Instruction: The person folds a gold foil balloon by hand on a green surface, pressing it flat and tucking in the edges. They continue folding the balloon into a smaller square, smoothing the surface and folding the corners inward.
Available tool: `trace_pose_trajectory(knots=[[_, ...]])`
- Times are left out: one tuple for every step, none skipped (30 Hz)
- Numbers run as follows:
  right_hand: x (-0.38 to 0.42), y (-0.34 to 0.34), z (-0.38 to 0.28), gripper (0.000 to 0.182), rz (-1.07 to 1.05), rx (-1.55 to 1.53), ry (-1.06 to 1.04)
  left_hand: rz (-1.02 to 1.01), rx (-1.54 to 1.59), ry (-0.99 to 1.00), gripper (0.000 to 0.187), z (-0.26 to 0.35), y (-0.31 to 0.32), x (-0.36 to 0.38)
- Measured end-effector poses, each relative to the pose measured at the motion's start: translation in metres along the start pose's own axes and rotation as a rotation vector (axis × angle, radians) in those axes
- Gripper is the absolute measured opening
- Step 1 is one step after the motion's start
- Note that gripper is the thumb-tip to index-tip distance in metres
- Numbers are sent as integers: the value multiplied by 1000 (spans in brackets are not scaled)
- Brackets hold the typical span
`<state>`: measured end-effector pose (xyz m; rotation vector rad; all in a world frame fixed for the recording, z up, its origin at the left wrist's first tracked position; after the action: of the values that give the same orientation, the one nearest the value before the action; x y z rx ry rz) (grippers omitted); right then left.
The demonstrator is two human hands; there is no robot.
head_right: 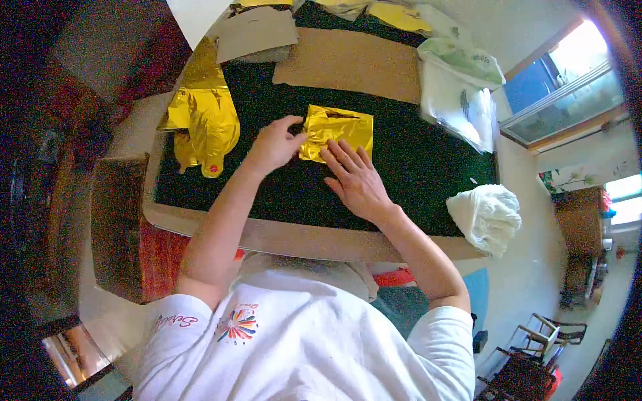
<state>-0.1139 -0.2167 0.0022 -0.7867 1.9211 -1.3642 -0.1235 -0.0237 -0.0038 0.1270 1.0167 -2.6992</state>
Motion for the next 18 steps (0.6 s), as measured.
trace_pose_trajectory(knots=[[0, 0, 0, 55, 6, -2, -5, 3, -105, -25, 37, 5, -14, -3], [0, 1, 0, 56, 1, -5, -5, 7, -209, -51, 31, 6, -26, -8], [0, 1, 0, 56, -7, -6, -6, 120, -249, 63, 29, -12, -26, -17], [0, 1, 0, 56, -6, -3, -18, 132, -250, 60, 29, -26, -23, -27], [1, 0, -1, 56, -12, -6, -8, 113, -268, 143, 29, -34, -19, -37], [1, 0, -1, 56, -18, -8, 0, 95, -288, 227, 29, -33, -21, -42], [0, 0, -1, 56, -14, -4, -13, 45, -283, 258, 28, -33, -18, -48], [1, 0, 0, 56, -15, -4, -10, 56, -286, 255, 28, -33, -15, -52], [0, 1, 0, 56, -16, -4, -4, 39, -226, 290, 28, -32, -11, -56], [0, 0, -1, 56, -14, -2, -9, 19, -165, 327, 29, -32, -6, -60], [0, 0, -1, 56, -18, -1, -6, 29, -145, 351, 30, -36, 1, -65], [0, 0, 0, 56, -21, 0, -1, 30, -144, 353, 30, -35, 0, -67], [0, 1, 1, 56, -20, 2, 1, 30, -169, 406, 32, -31, 1, -67], [0, 2, 1, 56, -23, 5, 0, 30, -193, 459, 34, -27, 2, -68], [0, 3, 2, 56, -26, 7, 0, 28, -191, 461, 34, -27, 2, -68], [0, 3, 2, 56, -26, 6, 3, 54, -258, 542, 34, -24, 2, -66], [0, 2, 1, 56, -28, 12, 0, 79, -325, 621, 34, -21, 3, -65], [-1, 1, 0, 56, -30, 17, -1, 74, -324, 623, 34, -20, 2, -64]])
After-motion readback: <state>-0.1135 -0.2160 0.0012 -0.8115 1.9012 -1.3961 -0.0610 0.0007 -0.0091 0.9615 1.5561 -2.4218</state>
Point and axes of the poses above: each hand's wrist, its own x-axis away from the middle knuckle, its own y-axis out of the palm, z = x × y, the point moved 4 cm from there along -x, towards the middle knuckle, and after that the axes turned 10 degrees about y, right-handed, at the moved point
